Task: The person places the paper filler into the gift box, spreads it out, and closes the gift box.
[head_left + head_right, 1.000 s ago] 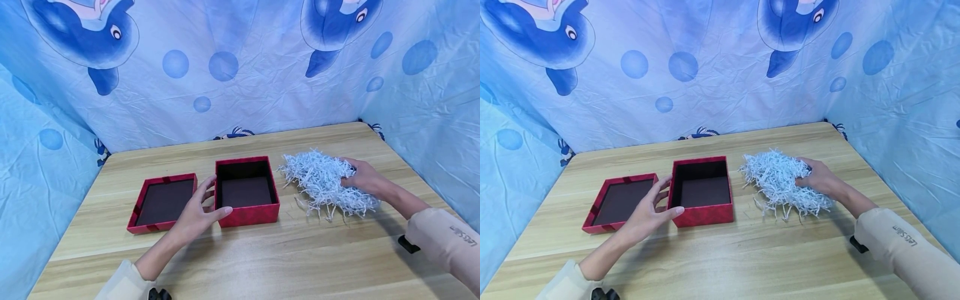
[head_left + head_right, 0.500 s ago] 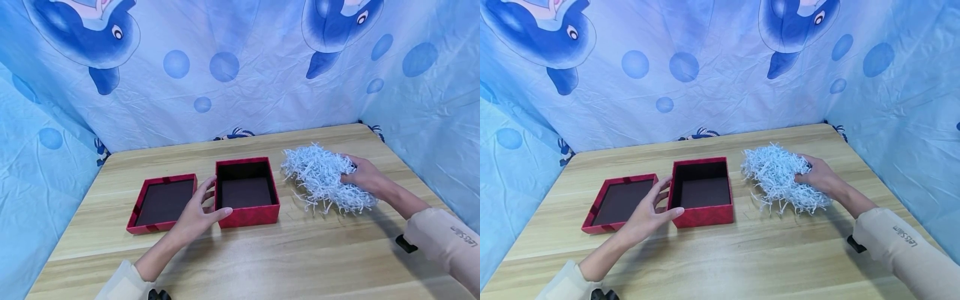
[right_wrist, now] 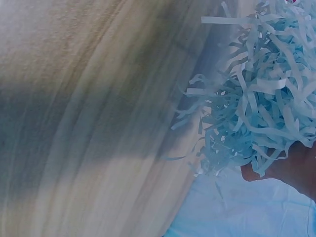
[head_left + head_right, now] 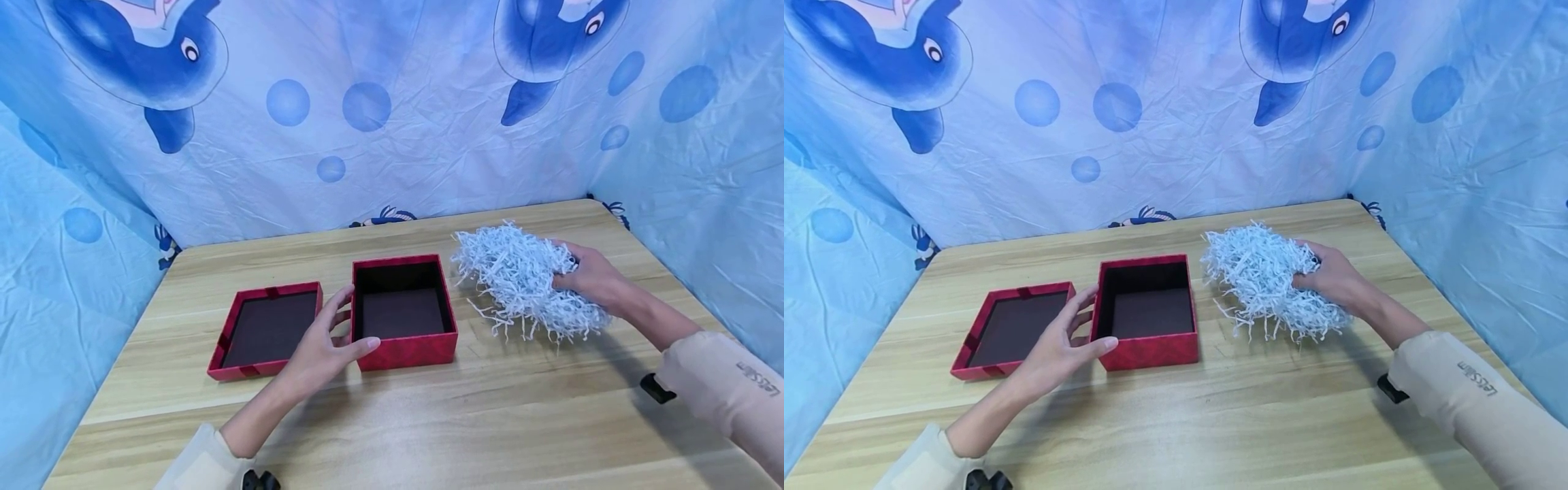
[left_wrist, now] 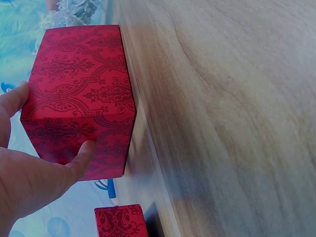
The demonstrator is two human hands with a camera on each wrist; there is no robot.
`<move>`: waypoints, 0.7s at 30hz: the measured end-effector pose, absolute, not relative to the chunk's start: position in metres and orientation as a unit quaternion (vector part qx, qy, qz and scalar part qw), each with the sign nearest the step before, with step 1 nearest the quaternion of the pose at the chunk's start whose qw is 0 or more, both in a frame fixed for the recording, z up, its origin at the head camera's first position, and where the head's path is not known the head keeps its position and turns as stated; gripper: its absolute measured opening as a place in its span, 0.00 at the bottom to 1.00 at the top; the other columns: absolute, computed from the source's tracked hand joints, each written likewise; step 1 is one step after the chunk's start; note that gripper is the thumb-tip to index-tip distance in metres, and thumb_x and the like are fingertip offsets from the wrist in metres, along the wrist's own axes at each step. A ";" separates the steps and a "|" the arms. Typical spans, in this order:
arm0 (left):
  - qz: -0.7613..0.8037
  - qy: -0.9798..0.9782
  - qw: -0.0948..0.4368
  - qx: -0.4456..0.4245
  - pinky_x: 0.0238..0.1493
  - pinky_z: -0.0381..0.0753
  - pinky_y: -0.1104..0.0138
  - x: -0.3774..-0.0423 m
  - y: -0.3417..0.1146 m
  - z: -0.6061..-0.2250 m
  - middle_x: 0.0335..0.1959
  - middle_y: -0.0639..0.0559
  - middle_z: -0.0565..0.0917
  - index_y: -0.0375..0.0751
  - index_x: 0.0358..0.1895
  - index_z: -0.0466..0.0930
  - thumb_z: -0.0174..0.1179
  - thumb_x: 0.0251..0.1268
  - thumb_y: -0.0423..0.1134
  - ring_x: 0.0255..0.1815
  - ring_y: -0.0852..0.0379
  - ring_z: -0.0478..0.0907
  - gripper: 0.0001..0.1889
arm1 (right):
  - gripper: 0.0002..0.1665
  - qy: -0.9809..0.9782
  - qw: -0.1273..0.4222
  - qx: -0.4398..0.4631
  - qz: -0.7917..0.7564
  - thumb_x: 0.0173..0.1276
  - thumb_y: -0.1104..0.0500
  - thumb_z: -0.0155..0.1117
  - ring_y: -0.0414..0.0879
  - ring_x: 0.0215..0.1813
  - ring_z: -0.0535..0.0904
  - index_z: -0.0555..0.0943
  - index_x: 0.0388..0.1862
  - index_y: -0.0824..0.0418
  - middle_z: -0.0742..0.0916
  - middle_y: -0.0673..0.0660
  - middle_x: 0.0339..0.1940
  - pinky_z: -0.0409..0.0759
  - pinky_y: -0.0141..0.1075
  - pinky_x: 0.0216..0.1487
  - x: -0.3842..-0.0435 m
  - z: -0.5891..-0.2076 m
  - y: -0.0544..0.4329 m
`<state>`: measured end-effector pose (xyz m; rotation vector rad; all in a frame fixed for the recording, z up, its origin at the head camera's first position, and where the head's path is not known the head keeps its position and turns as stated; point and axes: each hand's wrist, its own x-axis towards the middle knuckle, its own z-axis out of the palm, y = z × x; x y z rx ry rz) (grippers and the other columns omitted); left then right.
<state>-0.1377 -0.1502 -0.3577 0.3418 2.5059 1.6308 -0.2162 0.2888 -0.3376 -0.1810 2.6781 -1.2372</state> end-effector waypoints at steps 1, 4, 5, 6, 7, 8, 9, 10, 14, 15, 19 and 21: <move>0.540 0.831 0.066 0.114 0.62 0.71 0.50 -0.138 -0.150 -0.358 0.73 0.49 0.58 0.56 0.76 0.49 0.70 0.55 0.50 0.70 0.45 0.61 0.48 | 0.51 0.902 0.093 -0.062 -0.417 0.59 0.68 0.63 0.46 0.28 0.74 0.47 0.77 0.67 0.62 0.75 0.71 0.75 0.30 0.40 -0.217 -0.337 0.289; 0.540 0.831 0.066 0.113 0.62 0.71 0.50 -0.138 -0.150 -0.357 0.73 0.50 0.58 0.57 0.76 0.49 0.70 0.55 0.50 0.70 0.46 0.62 0.49 | 0.51 0.899 0.091 -0.068 -0.422 0.60 0.69 0.62 0.53 0.42 0.77 0.47 0.77 0.67 0.62 0.75 0.71 0.74 0.27 0.41 -0.218 -0.336 0.288; 0.539 0.832 0.066 0.114 0.62 0.71 0.50 -0.138 -0.150 -0.357 0.73 0.50 0.58 0.56 0.76 0.48 0.70 0.55 0.51 0.70 0.46 0.62 0.49 | 0.51 0.899 0.091 -0.070 -0.423 0.60 0.69 0.62 0.56 0.50 0.76 0.46 0.77 0.67 0.61 0.74 0.72 0.73 0.26 0.42 -0.219 -0.335 0.288; 0.539 0.832 0.066 0.113 0.62 0.71 0.50 -0.137 -0.150 -0.357 0.73 0.50 0.58 0.57 0.76 0.48 0.70 0.55 0.51 0.70 0.46 0.62 0.49 | 0.51 0.897 0.091 -0.071 -0.426 0.60 0.69 0.62 0.59 0.57 0.72 0.46 0.77 0.67 0.61 0.74 0.72 0.73 0.24 0.42 -0.220 -0.334 0.288; 0.539 0.832 0.066 0.113 0.62 0.71 0.50 -0.138 -0.150 -0.357 0.73 0.50 0.58 0.57 0.76 0.48 0.70 0.55 0.51 0.70 0.46 0.62 0.49 | 0.50 0.895 0.090 -0.071 -0.430 0.60 0.69 0.62 0.60 0.61 0.69 0.47 0.77 0.66 0.62 0.73 0.72 0.72 0.22 0.43 -0.220 -0.333 0.287; 0.540 0.831 0.066 0.112 0.62 0.71 0.50 -0.137 -0.150 -0.357 0.73 0.50 0.59 0.57 0.76 0.49 0.70 0.54 0.51 0.70 0.46 0.62 0.49 | 0.50 0.895 0.090 -0.071 -0.431 0.60 0.69 0.62 0.62 0.64 0.66 0.47 0.77 0.66 0.62 0.73 0.72 0.71 0.21 0.43 -0.220 -0.332 0.287; 0.540 0.831 0.066 0.112 0.62 0.71 0.50 -0.137 -0.150 -0.357 0.73 0.50 0.59 0.57 0.76 0.48 0.70 0.54 0.51 0.70 0.46 0.62 0.49 | 0.51 0.895 0.089 -0.070 -0.432 0.60 0.69 0.62 0.63 0.67 0.64 0.47 0.77 0.66 0.62 0.73 0.72 0.70 0.20 0.44 -0.221 -0.331 0.287; 0.540 0.831 0.066 0.113 0.62 0.71 0.50 -0.138 -0.150 -0.357 0.73 0.50 0.59 0.57 0.76 0.48 0.70 0.54 0.51 0.70 0.46 0.62 0.49 | 0.51 0.895 0.089 -0.069 -0.432 0.60 0.69 0.62 0.63 0.67 0.64 0.46 0.77 0.65 0.62 0.73 0.72 0.69 0.19 0.44 -0.221 -0.329 0.286; 0.542 0.830 0.066 0.114 0.62 0.71 0.50 -0.138 -0.150 -0.358 0.73 0.49 0.59 0.57 0.76 0.48 0.70 0.55 0.51 0.70 0.46 0.62 0.49 | 0.52 0.895 0.094 -0.064 -0.431 0.61 0.69 0.62 0.63 0.67 0.64 0.44 0.78 0.64 0.60 0.72 0.73 0.68 0.19 0.44 -0.222 -0.325 0.284; 0.542 0.830 0.066 0.114 0.63 0.71 0.50 -0.138 -0.150 -0.358 0.73 0.50 0.59 0.57 0.76 0.48 0.70 0.55 0.50 0.70 0.46 0.62 0.49 | 0.52 0.894 0.096 -0.064 -0.432 0.61 0.69 0.62 0.63 0.67 0.64 0.44 0.78 0.64 0.60 0.72 0.73 0.69 0.19 0.44 -0.222 -0.324 0.283; 0.542 0.830 0.066 0.113 0.62 0.71 0.50 -0.138 -0.150 -0.358 0.73 0.52 0.59 0.57 0.76 0.48 0.70 0.54 0.51 0.70 0.47 0.62 0.49 | 0.52 0.891 0.097 -0.063 -0.439 0.61 0.69 0.61 0.62 0.66 0.66 0.44 0.78 0.63 0.61 0.71 0.74 0.70 0.19 0.44 -0.221 -0.320 0.280; 0.541 0.831 0.066 0.112 0.62 0.72 0.50 -0.137 -0.150 -0.357 0.73 0.52 0.59 0.58 0.76 0.48 0.70 0.54 0.51 0.70 0.47 0.62 0.49 | 0.51 0.889 0.097 -0.065 -0.443 0.62 0.69 0.60 0.60 0.65 0.67 0.44 0.78 0.62 0.61 0.70 0.74 0.72 0.20 0.44 -0.222 -0.318 0.279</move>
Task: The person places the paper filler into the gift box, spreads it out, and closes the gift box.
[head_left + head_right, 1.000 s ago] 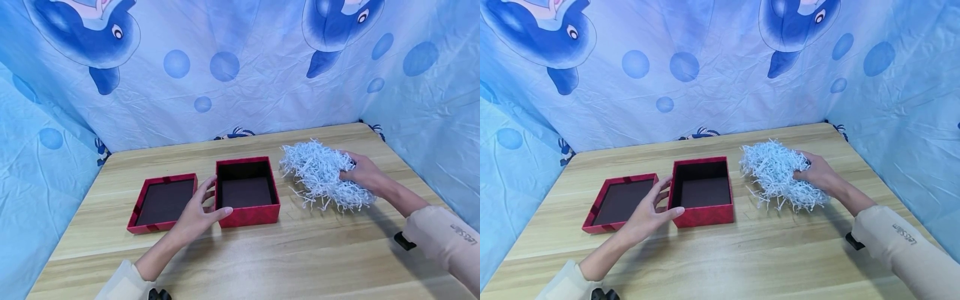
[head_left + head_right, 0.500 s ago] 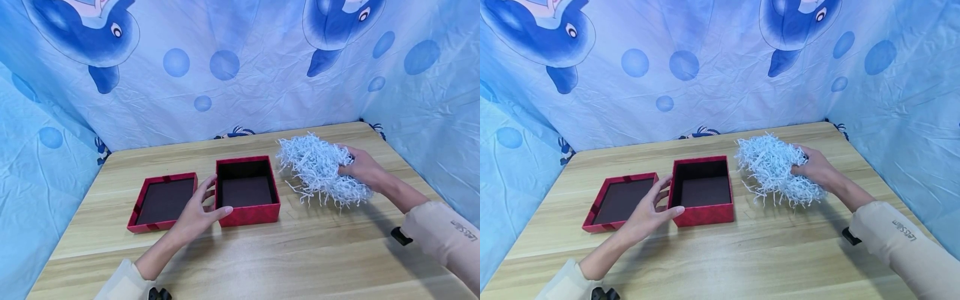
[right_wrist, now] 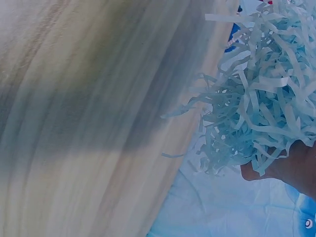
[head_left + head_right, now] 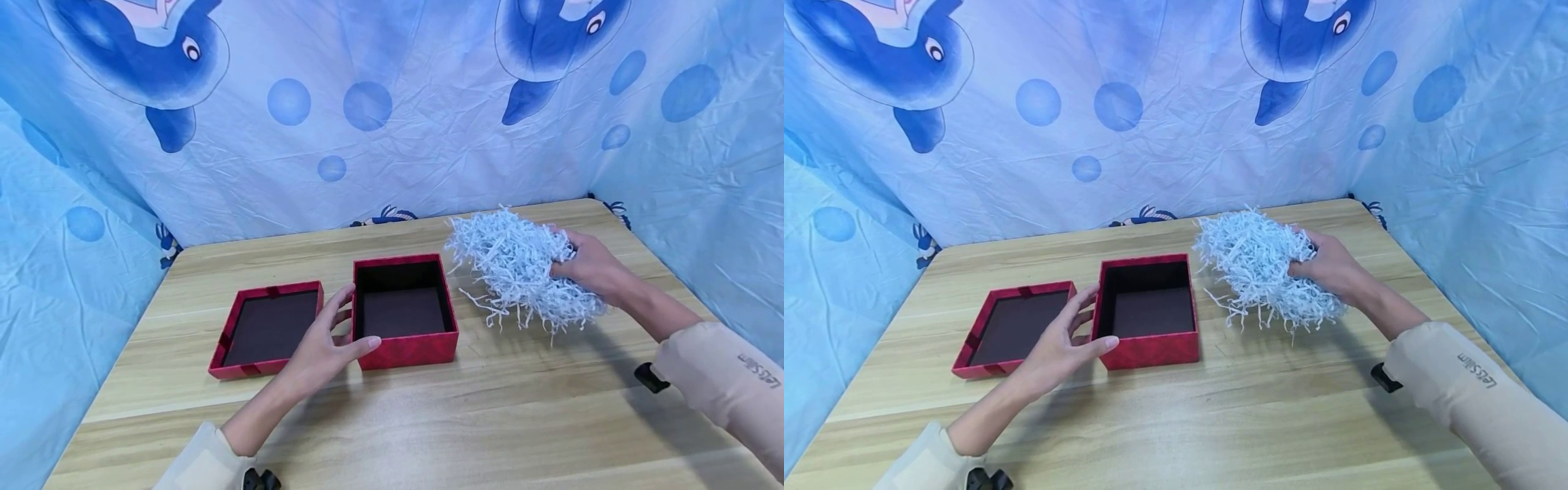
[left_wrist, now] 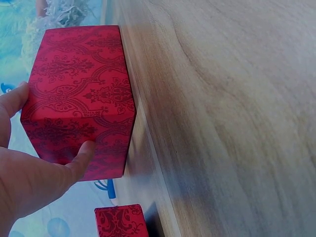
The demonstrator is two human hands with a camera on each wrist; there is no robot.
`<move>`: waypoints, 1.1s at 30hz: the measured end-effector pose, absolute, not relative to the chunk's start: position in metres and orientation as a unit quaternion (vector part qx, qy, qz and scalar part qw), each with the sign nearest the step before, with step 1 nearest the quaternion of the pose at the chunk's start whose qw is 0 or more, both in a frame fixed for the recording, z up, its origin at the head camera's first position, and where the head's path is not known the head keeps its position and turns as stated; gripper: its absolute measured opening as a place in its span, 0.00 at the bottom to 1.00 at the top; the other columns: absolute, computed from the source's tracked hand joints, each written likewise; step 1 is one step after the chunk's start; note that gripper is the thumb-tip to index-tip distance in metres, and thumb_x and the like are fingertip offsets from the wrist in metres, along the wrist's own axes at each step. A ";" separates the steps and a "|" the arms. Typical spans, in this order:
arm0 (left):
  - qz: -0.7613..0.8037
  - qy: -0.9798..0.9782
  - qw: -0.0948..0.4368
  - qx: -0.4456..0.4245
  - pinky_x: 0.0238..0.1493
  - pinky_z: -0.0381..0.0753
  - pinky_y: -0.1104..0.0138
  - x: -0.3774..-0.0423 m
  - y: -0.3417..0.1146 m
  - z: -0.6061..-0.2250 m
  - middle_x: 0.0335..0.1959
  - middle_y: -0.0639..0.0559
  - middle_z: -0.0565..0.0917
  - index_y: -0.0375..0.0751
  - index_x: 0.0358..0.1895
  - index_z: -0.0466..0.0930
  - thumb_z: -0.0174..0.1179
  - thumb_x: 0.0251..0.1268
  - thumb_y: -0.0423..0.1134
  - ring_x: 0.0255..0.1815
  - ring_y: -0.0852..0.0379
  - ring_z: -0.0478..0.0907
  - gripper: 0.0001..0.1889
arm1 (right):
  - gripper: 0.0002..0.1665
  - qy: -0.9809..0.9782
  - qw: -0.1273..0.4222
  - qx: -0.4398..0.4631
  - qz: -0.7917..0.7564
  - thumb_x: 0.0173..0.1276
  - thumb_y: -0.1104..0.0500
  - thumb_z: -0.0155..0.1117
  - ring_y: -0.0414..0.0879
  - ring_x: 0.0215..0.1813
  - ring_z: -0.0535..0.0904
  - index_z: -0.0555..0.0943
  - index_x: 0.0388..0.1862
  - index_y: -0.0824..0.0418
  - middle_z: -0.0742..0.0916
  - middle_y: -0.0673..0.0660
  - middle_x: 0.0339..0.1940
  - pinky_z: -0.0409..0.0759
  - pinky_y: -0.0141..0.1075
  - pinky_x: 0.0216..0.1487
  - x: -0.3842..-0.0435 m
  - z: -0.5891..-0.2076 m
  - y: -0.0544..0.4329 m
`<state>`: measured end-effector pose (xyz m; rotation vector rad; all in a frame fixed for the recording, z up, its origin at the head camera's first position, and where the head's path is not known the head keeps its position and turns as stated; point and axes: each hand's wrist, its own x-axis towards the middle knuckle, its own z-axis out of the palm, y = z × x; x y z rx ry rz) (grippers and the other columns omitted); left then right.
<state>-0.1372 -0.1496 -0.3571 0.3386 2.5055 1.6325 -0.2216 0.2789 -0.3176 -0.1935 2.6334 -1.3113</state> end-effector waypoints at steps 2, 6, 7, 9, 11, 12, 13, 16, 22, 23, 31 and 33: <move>0.541 0.831 0.064 0.115 0.62 0.72 0.50 -0.137 -0.150 -0.357 0.73 0.52 0.59 0.57 0.76 0.48 0.70 0.54 0.51 0.70 0.47 0.62 0.49 | 0.50 0.888 0.094 -0.068 -0.445 0.62 0.70 0.60 0.54 0.61 0.72 0.45 0.78 0.61 0.63 0.70 0.73 0.74 0.22 0.43 -0.222 -0.315 0.278; 0.541 0.831 0.064 0.116 0.62 0.72 0.50 -0.138 -0.150 -0.358 0.73 0.53 0.59 0.57 0.76 0.49 0.71 0.54 0.50 0.70 0.46 0.62 0.49 | 0.51 0.880 0.089 -0.069 -0.462 0.60 0.71 0.60 0.40 0.45 0.80 0.47 0.78 0.60 0.67 0.71 0.70 0.79 0.27 0.41 -0.221 -0.310 0.275; 0.541 0.831 0.064 0.116 0.62 0.72 0.50 -0.138 -0.150 -0.358 0.73 0.53 0.59 0.57 0.76 0.49 0.71 0.54 0.50 0.70 0.46 0.62 0.49 | 0.51 0.876 0.090 -0.067 -0.470 0.59 0.72 0.59 0.38 0.40 0.80 0.47 0.78 0.60 0.69 0.71 0.69 0.80 0.29 0.39 -0.221 -0.309 0.273; 0.542 0.830 0.065 0.115 0.62 0.72 0.51 -0.138 -0.150 -0.359 0.73 0.54 0.59 0.57 0.76 0.49 0.71 0.54 0.50 0.70 0.46 0.62 0.49 | 0.53 0.871 0.092 -0.064 -0.479 0.58 0.73 0.59 0.38 0.34 0.81 0.47 0.79 0.59 0.69 0.73 0.68 0.82 0.32 0.38 -0.220 -0.306 0.270; 0.542 0.830 0.065 0.115 0.62 0.72 0.51 -0.138 -0.150 -0.359 0.72 0.54 0.60 0.56 0.76 0.49 0.71 0.54 0.50 0.70 0.46 0.62 0.49 | 0.54 0.872 0.094 -0.063 -0.476 0.57 0.72 0.59 0.40 0.31 0.81 0.46 0.79 0.57 0.69 0.73 0.68 0.82 0.33 0.36 -0.220 -0.303 0.267; 0.543 0.830 0.065 0.115 0.62 0.72 0.51 -0.138 -0.150 -0.359 0.72 0.54 0.60 0.56 0.76 0.49 0.71 0.54 0.50 0.70 0.46 0.62 0.49 | 0.54 0.874 0.094 -0.063 -0.472 0.58 0.72 0.59 0.40 0.30 0.81 0.45 0.79 0.57 0.69 0.73 0.68 0.82 0.32 0.36 -0.220 -0.301 0.266; 0.542 0.830 0.065 0.116 0.62 0.71 0.51 -0.138 -0.149 -0.359 0.72 0.53 0.60 0.56 0.76 0.49 0.70 0.55 0.50 0.70 0.46 0.62 0.48 | 0.54 0.880 0.091 -0.066 -0.462 0.58 0.71 0.60 0.40 0.32 0.80 0.45 0.79 0.56 0.68 0.72 0.69 0.81 0.31 0.37 -0.221 -0.300 0.264; 0.543 0.829 0.066 0.115 0.62 0.71 0.51 -0.138 -0.149 -0.359 0.72 0.53 0.60 0.56 0.76 0.49 0.70 0.55 0.49 0.70 0.46 0.62 0.48 | 0.54 0.889 0.083 -0.072 -0.445 0.58 0.70 0.62 0.40 0.32 0.79 0.46 0.79 0.54 0.67 0.71 0.70 0.80 0.30 0.37 -0.221 -0.295 0.261; 0.547 0.826 0.068 0.117 0.63 0.70 0.50 -0.137 -0.149 -0.358 0.73 0.52 0.59 0.56 0.76 0.49 0.70 0.56 0.48 0.71 0.45 0.61 0.47 | 0.55 0.892 0.072 -0.075 -0.440 0.55 0.71 0.63 0.40 0.24 0.74 0.49 0.79 0.54 0.71 0.69 0.67 0.79 0.33 0.31 -0.220 -0.287 0.250; 0.547 0.826 0.068 0.117 0.63 0.70 0.50 -0.137 -0.150 -0.358 0.73 0.52 0.59 0.57 0.76 0.49 0.70 0.56 0.48 0.71 0.45 0.61 0.47 | 0.55 0.892 0.071 -0.079 -0.439 0.55 0.71 0.63 0.40 0.25 0.74 0.49 0.78 0.54 0.70 0.68 0.67 0.79 0.33 0.31 -0.220 -0.287 0.248; 0.547 0.826 0.070 0.115 0.63 0.70 0.50 -0.138 -0.149 -0.358 0.73 0.51 0.59 0.57 0.76 0.49 0.70 0.56 0.48 0.71 0.45 0.61 0.47 | 0.51 0.889 0.062 -0.097 -0.442 0.55 0.72 0.63 0.46 0.39 0.77 0.55 0.77 0.56 0.71 0.65 0.67 0.79 0.32 0.37 -0.222 -0.282 0.228; 0.547 0.826 0.070 0.115 0.63 0.70 0.50 -0.138 -0.149 -0.358 0.73 0.50 0.59 0.56 0.76 0.49 0.70 0.56 0.48 0.71 0.45 0.61 0.47 | 0.52 0.889 0.065 -0.096 -0.443 0.55 0.72 0.64 0.44 0.34 0.75 0.54 0.78 0.55 0.70 0.64 0.69 0.78 0.32 0.34 -0.223 -0.281 0.223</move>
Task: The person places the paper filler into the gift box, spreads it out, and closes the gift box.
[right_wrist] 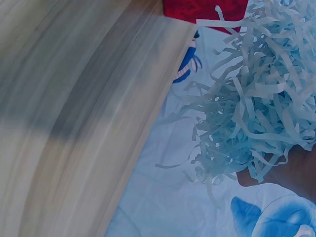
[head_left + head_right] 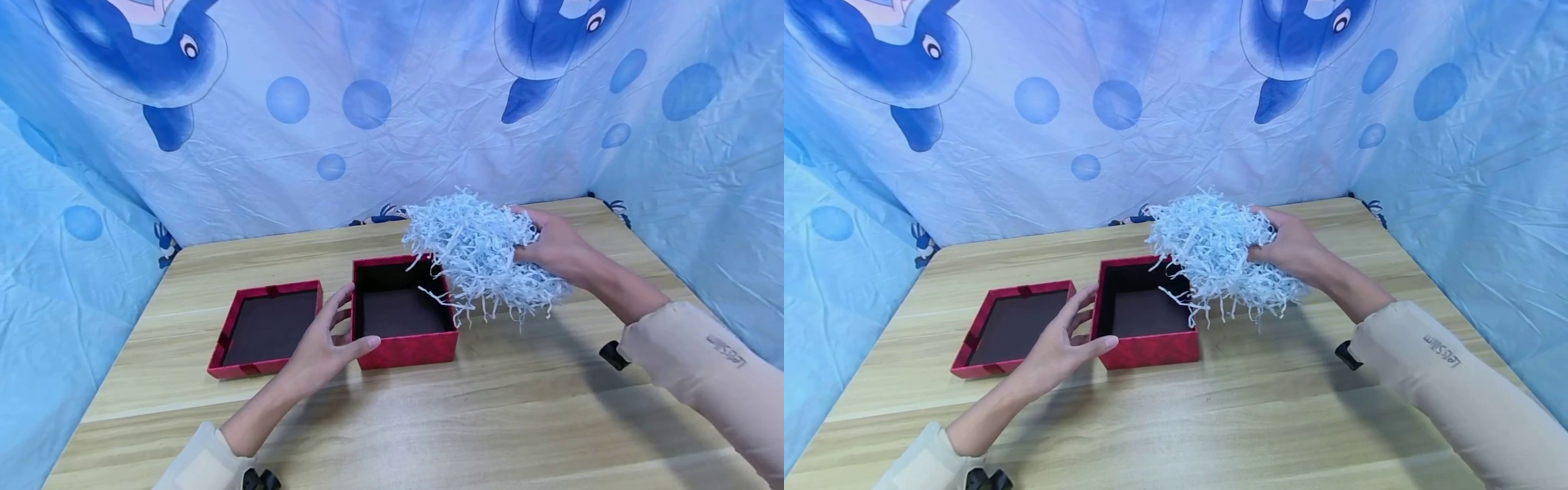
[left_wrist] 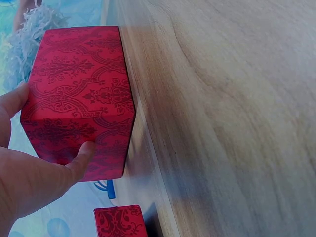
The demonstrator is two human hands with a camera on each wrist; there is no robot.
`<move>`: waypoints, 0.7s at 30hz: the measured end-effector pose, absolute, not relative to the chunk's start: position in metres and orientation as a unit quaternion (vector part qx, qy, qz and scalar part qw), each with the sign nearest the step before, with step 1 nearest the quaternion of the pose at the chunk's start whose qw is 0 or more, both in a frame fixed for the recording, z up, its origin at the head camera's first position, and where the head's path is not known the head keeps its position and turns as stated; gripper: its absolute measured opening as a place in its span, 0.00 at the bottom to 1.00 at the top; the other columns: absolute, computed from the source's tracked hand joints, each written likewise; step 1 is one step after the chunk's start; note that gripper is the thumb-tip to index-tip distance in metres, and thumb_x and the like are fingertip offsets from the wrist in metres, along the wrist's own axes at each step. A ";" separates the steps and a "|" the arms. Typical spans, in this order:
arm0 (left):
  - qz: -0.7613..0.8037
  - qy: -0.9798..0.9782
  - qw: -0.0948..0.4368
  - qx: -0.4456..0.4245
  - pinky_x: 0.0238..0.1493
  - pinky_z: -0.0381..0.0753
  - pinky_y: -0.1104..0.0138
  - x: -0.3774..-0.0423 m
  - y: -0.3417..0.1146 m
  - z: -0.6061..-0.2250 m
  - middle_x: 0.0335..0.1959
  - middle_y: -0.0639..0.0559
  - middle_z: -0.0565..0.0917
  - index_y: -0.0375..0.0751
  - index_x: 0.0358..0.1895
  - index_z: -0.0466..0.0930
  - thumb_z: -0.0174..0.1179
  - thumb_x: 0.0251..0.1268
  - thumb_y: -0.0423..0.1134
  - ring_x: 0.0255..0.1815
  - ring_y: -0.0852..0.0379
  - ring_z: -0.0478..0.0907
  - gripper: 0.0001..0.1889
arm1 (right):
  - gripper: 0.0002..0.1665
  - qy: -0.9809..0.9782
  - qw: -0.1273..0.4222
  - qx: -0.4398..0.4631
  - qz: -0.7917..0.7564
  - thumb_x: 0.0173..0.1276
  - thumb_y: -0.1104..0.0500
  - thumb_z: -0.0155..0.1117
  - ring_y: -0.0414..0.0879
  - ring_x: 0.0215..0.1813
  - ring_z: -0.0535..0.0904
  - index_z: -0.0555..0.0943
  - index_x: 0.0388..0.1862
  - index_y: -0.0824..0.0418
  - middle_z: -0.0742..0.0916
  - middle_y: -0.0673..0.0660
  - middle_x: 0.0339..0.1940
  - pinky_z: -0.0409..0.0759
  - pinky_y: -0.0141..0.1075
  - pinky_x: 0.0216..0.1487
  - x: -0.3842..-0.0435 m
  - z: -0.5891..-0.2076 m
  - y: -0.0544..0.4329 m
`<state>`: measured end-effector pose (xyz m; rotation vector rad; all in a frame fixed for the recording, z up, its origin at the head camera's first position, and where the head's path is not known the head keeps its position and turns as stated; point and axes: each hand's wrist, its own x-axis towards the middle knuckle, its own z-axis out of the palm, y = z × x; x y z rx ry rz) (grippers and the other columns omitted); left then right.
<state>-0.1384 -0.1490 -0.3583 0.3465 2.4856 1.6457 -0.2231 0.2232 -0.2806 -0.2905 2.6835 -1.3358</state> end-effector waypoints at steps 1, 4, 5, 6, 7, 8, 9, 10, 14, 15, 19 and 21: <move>0.548 0.826 0.070 0.115 0.63 0.70 0.50 -0.138 -0.149 -0.358 0.73 0.50 0.58 0.56 0.76 0.49 0.70 0.56 0.48 0.71 0.45 0.61 0.47 | 0.52 0.889 0.067 -0.096 -0.444 0.55 0.72 0.64 0.43 0.31 0.74 0.54 0.78 0.54 0.69 0.64 0.69 0.77 0.32 0.32 -0.224 -0.280 0.221; 0.549 0.825 0.069 0.116 0.63 0.70 0.50 -0.138 -0.149 -0.358 0.73 0.50 0.58 0.56 0.76 0.49 0.70 0.56 0.48 0.71 0.45 0.61 0.47 | 0.52 0.886 0.069 -0.095 -0.449 0.55 0.72 0.64 0.41 0.23 0.69 0.54 0.78 0.54 0.69 0.63 0.70 0.76 0.32 0.27 -0.224 -0.278 0.213; 0.549 0.825 0.069 0.117 0.63 0.70 0.50 -0.138 -0.149 -0.358 0.73 0.49 0.58 0.56 0.76 0.49 0.70 0.56 0.48 0.71 0.45 0.61 0.47 | 0.52 0.886 0.069 -0.095 -0.449 0.56 0.72 0.64 0.40 0.22 0.68 0.54 0.78 0.54 0.69 0.63 0.69 0.75 0.32 0.26 -0.225 -0.277 0.211; 0.549 0.825 0.069 0.116 0.63 0.70 0.50 -0.138 -0.150 -0.358 0.73 0.49 0.59 0.56 0.76 0.49 0.70 0.56 0.48 0.71 0.45 0.61 0.47 | 0.52 0.886 0.068 -0.098 -0.448 0.56 0.72 0.64 0.40 0.22 0.68 0.55 0.77 0.54 0.68 0.63 0.70 0.75 0.32 0.26 -0.225 -0.277 0.208; 0.550 0.824 0.070 0.116 0.63 0.70 0.50 -0.138 -0.150 -0.359 0.73 0.49 0.59 0.56 0.76 0.49 0.70 0.56 0.48 0.71 0.45 0.61 0.47 | 0.52 0.887 0.067 -0.099 -0.445 0.56 0.72 0.64 0.40 0.21 0.67 0.55 0.77 0.54 0.68 0.64 0.71 0.75 0.32 0.25 -0.225 -0.277 0.206; 0.550 0.824 0.070 0.116 0.63 0.70 0.50 -0.138 -0.150 -0.359 0.73 0.49 0.59 0.56 0.76 0.49 0.70 0.56 0.48 0.71 0.45 0.61 0.47 | 0.52 0.888 0.067 -0.100 -0.443 0.55 0.72 0.64 0.41 0.21 0.67 0.55 0.77 0.55 0.66 0.63 0.72 0.75 0.32 0.25 -0.225 -0.276 0.204; 0.550 0.824 0.070 0.116 0.63 0.70 0.50 -0.138 -0.150 -0.359 0.73 0.49 0.59 0.56 0.76 0.49 0.70 0.56 0.48 0.71 0.45 0.61 0.47 | 0.52 0.889 0.065 -0.105 -0.440 0.56 0.72 0.64 0.42 0.22 0.68 0.55 0.77 0.55 0.65 0.64 0.73 0.75 0.32 0.27 -0.226 -0.276 0.202; 0.550 0.824 0.070 0.116 0.63 0.70 0.50 -0.138 -0.149 -0.359 0.73 0.48 0.59 0.56 0.76 0.49 0.70 0.56 0.48 0.71 0.45 0.61 0.47 | 0.52 0.892 0.064 -0.105 -0.436 0.56 0.71 0.65 0.43 0.26 0.70 0.55 0.77 0.55 0.64 0.64 0.74 0.75 0.32 0.28 -0.226 -0.276 0.201; 0.550 0.824 0.069 0.116 0.64 0.70 0.50 -0.138 -0.149 -0.360 0.73 0.49 0.59 0.56 0.76 0.49 0.70 0.56 0.48 0.71 0.45 0.61 0.47 | 0.51 0.893 0.062 -0.109 -0.431 0.56 0.70 0.66 0.53 0.47 0.75 0.56 0.77 0.55 0.62 0.62 0.75 0.78 0.38 0.42 -0.227 -0.276 0.195; 0.550 0.824 0.069 0.116 0.64 0.70 0.50 -0.138 -0.149 -0.360 0.73 0.49 0.59 0.56 0.76 0.49 0.70 0.56 0.48 0.71 0.45 0.61 0.47 | 0.51 0.894 0.060 -0.112 -0.430 0.56 0.69 0.67 0.55 0.55 0.72 0.56 0.77 0.55 0.62 0.61 0.75 0.77 0.41 0.49 -0.227 -0.275 0.194; 0.551 0.823 0.068 0.117 0.64 0.69 0.49 -0.138 -0.150 -0.360 0.73 0.49 0.59 0.56 0.76 0.49 0.70 0.56 0.47 0.71 0.45 0.61 0.47 | 0.50 0.892 0.056 -0.120 -0.433 0.55 0.69 0.68 0.57 0.71 0.60 0.59 0.76 0.55 0.63 0.60 0.75 0.68 0.51 0.65 -0.229 -0.275 0.189; 0.553 0.822 0.067 0.118 0.64 0.69 0.49 -0.139 -0.150 -0.360 0.73 0.49 0.58 0.56 0.76 0.49 0.70 0.56 0.47 0.71 0.44 0.61 0.47 | 0.50 0.892 0.053 -0.125 -0.431 0.54 0.69 0.69 0.58 0.73 0.58 0.60 0.75 0.55 0.64 0.59 0.75 0.64 0.53 0.68 -0.229 -0.275 0.186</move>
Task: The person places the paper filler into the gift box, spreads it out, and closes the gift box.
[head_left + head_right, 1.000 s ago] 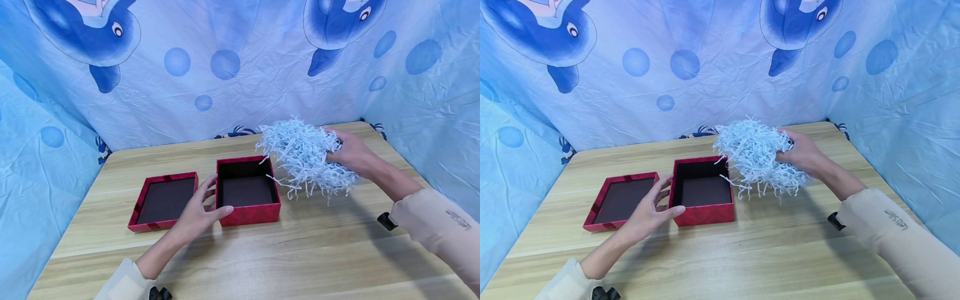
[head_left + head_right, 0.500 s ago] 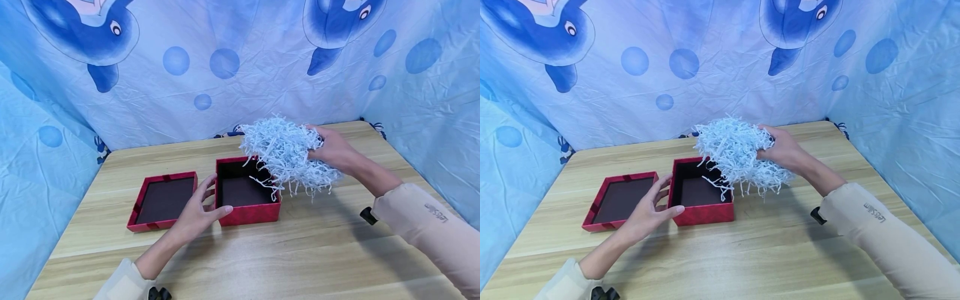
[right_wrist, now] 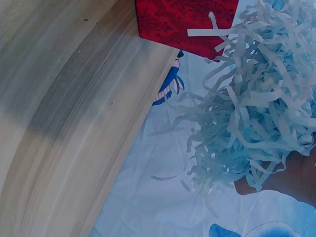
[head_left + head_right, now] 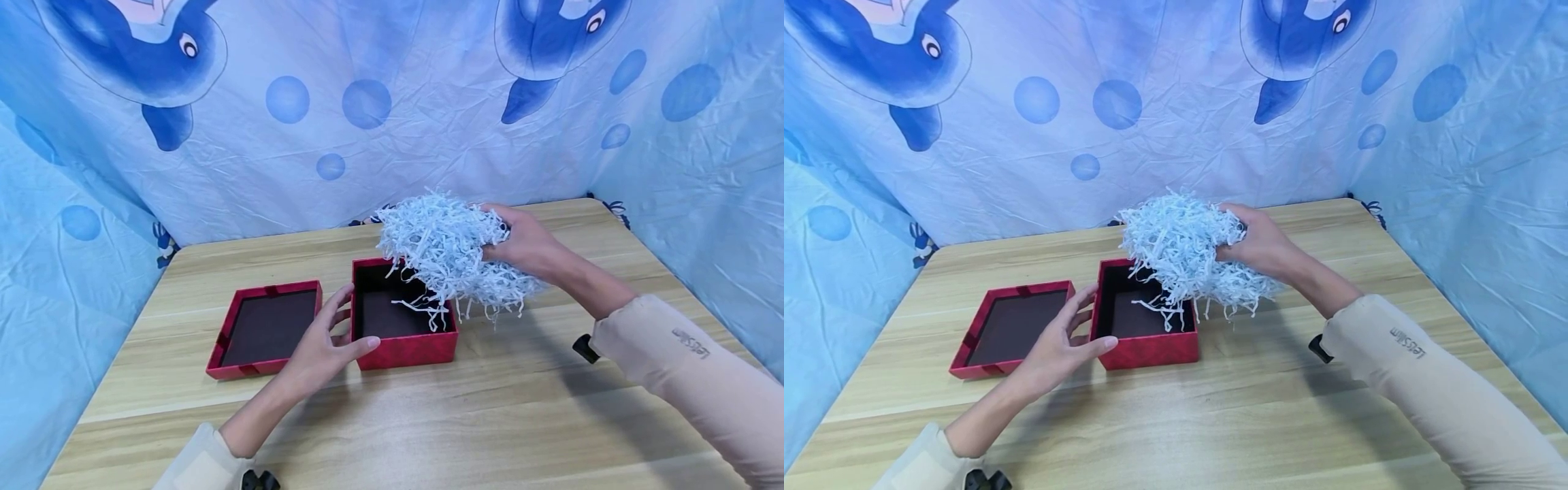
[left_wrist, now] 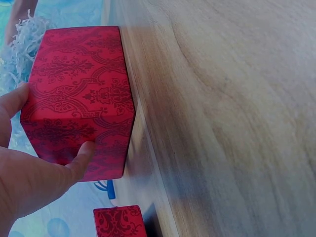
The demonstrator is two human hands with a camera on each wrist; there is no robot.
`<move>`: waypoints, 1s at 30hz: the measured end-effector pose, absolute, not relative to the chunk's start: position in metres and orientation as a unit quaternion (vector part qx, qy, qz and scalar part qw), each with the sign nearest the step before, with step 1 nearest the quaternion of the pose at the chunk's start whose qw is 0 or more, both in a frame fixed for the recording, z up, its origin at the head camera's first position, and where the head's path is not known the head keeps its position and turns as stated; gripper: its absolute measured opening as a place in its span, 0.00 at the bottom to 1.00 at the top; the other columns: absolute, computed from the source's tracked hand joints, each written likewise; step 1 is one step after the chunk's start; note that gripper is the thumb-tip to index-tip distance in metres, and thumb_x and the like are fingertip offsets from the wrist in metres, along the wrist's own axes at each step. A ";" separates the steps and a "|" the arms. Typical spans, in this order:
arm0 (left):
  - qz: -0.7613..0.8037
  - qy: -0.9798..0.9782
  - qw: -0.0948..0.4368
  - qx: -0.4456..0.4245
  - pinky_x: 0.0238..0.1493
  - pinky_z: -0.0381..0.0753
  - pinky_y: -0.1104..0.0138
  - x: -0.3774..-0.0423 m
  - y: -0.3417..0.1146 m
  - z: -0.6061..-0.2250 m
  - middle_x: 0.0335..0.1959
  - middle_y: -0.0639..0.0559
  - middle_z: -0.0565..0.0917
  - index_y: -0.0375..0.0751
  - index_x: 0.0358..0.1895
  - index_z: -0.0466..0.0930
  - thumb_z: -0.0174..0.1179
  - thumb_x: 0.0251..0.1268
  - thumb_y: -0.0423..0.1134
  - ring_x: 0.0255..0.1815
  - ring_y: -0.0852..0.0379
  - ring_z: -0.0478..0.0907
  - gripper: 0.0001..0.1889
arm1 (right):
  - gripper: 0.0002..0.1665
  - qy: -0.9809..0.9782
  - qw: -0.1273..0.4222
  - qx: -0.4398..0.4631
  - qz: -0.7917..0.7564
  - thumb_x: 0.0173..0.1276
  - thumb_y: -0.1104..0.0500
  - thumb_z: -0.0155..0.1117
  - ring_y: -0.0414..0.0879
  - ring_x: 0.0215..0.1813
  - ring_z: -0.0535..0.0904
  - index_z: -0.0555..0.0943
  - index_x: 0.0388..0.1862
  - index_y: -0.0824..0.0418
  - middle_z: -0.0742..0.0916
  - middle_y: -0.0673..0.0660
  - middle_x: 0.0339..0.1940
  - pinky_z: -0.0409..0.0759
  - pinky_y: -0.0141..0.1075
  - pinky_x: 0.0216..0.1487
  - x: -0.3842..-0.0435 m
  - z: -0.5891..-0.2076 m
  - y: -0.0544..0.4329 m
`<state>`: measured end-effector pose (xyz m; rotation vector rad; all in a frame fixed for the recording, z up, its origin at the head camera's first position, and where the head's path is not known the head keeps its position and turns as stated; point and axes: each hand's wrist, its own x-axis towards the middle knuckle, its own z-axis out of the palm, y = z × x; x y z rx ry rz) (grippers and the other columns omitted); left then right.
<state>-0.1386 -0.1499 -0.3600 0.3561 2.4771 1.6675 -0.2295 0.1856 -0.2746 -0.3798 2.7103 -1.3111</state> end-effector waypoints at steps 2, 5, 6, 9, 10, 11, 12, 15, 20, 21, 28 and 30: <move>0.555 0.821 0.068 0.118 0.64 0.69 0.49 -0.139 -0.150 -0.360 0.73 0.48 0.58 0.56 0.76 0.49 0.70 0.56 0.47 0.71 0.44 0.60 0.47 | 0.50 0.894 0.052 -0.130 -0.425 0.54 0.68 0.70 0.58 0.75 0.55 0.60 0.75 0.54 0.63 0.58 0.75 0.60 0.55 0.70 -0.230 -0.274 0.182; 0.557 0.819 0.067 0.119 0.64 0.69 0.49 -0.139 -0.150 -0.360 0.73 0.48 0.59 0.55 0.76 0.49 0.70 0.56 0.47 0.71 0.43 0.61 0.47 | 0.49 0.895 0.049 -0.141 -0.420 0.54 0.67 0.70 0.58 0.75 0.54 0.62 0.74 0.54 0.64 0.57 0.75 0.56 0.55 0.72 -0.231 -0.274 0.177; 0.557 0.819 0.067 0.119 0.64 0.69 0.49 -0.139 -0.150 -0.360 0.73 0.49 0.59 0.55 0.76 0.49 0.70 0.56 0.47 0.71 0.44 0.61 0.47 | 0.48 0.895 0.048 -0.146 -0.418 0.54 0.67 0.70 0.58 0.75 0.54 0.62 0.74 0.54 0.64 0.57 0.75 0.56 0.56 0.72 -0.232 -0.274 0.175; 0.557 0.819 0.068 0.120 0.64 0.69 0.49 -0.139 -0.150 -0.360 0.73 0.49 0.59 0.55 0.76 0.49 0.70 0.56 0.47 0.71 0.44 0.61 0.47 | 0.48 0.895 0.047 -0.157 -0.415 0.54 0.67 0.70 0.57 0.75 0.55 0.63 0.74 0.54 0.64 0.57 0.75 0.56 0.56 0.72 -0.232 -0.275 0.171; 0.557 0.819 0.068 0.121 0.64 0.69 0.49 -0.139 -0.150 -0.360 0.73 0.49 0.59 0.55 0.76 0.49 0.70 0.56 0.47 0.71 0.45 0.61 0.47 | 0.48 0.895 0.048 -0.161 -0.413 0.54 0.67 0.71 0.57 0.75 0.55 0.63 0.74 0.54 0.64 0.57 0.75 0.56 0.56 0.72 -0.232 -0.276 0.169; 0.557 0.819 0.068 0.121 0.64 0.69 0.49 -0.139 -0.150 -0.360 0.73 0.50 0.59 0.54 0.76 0.49 0.70 0.57 0.47 0.71 0.45 0.61 0.47 | 0.48 0.894 0.049 -0.164 -0.414 0.54 0.68 0.71 0.57 0.75 0.55 0.64 0.73 0.54 0.64 0.57 0.75 0.56 0.56 0.72 -0.232 -0.276 0.167; 0.558 0.818 0.067 0.122 0.63 0.70 0.49 -0.139 -0.150 -0.360 0.73 0.50 0.59 0.54 0.76 0.49 0.70 0.57 0.47 0.70 0.45 0.62 0.47 | 0.48 0.894 0.050 -0.166 -0.414 0.53 0.68 0.71 0.57 0.75 0.55 0.64 0.73 0.54 0.64 0.57 0.75 0.56 0.56 0.72 -0.232 -0.276 0.165; 0.560 0.816 0.064 0.124 0.63 0.70 0.49 -0.140 -0.150 -0.360 0.72 0.50 0.60 0.54 0.76 0.50 0.70 0.57 0.46 0.70 0.45 0.62 0.47 | 0.48 0.890 0.050 -0.179 -0.416 0.52 0.69 0.71 0.57 0.75 0.55 0.65 0.73 0.53 0.64 0.56 0.75 0.55 0.56 0.72 -0.233 -0.277 0.158; 0.554 0.821 0.055 0.127 0.62 0.71 0.49 -0.141 -0.150 -0.360 0.73 0.51 0.59 0.56 0.76 0.50 0.70 0.56 0.46 0.69 0.44 0.63 0.47 | 0.49 0.888 0.040 -0.211 -0.408 0.50 0.71 0.72 0.56 0.74 0.58 0.67 0.72 0.51 0.67 0.56 0.73 0.58 0.57 0.70 -0.232 -0.279 0.145; 0.552 0.822 0.054 0.128 0.62 0.71 0.49 -0.141 -0.150 -0.361 0.73 0.52 0.59 0.56 0.76 0.50 0.70 0.56 0.46 0.70 0.44 0.63 0.47 | 0.50 0.888 0.037 -0.216 -0.404 0.50 0.70 0.73 0.56 0.73 0.58 0.67 0.72 0.51 0.68 0.56 0.72 0.58 0.57 0.70 -0.232 -0.280 0.143; 0.556 0.819 0.055 0.132 0.63 0.71 0.49 -0.141 -0.150 -0.361 0.73 0.53 0.58 0.56 0.76 0.49 0.70 0.57 0.45 0.70 0.44 0.61 0.47 | 0.50 0.890 0.037 -0.237 -0.387 0.50 0.67 0.75 0.56 0.72 0.59 0.66 0.72 0.52 0.69 0.56 0.71 0.59 0.59 0.69 -0.228 -0.284 0.133; 0.556 0.819 0.055 0.131 0.63 0.71 0.49 -0.141 -0.149 -0.361 0.73 0.54 0.58 0.57 0.76 0.49 0.70 0.57 0.46 0.70 0.44 0.61 0.47 | 0.50 0.890 0.036 -0.240 -0.386 0.50 0.67 0.76 0.55 0.72 0.58 0.66 0.72 0.52 0.69 0.56 0.71 0.59 0.59 0.68 -0.227 -0.285 0.130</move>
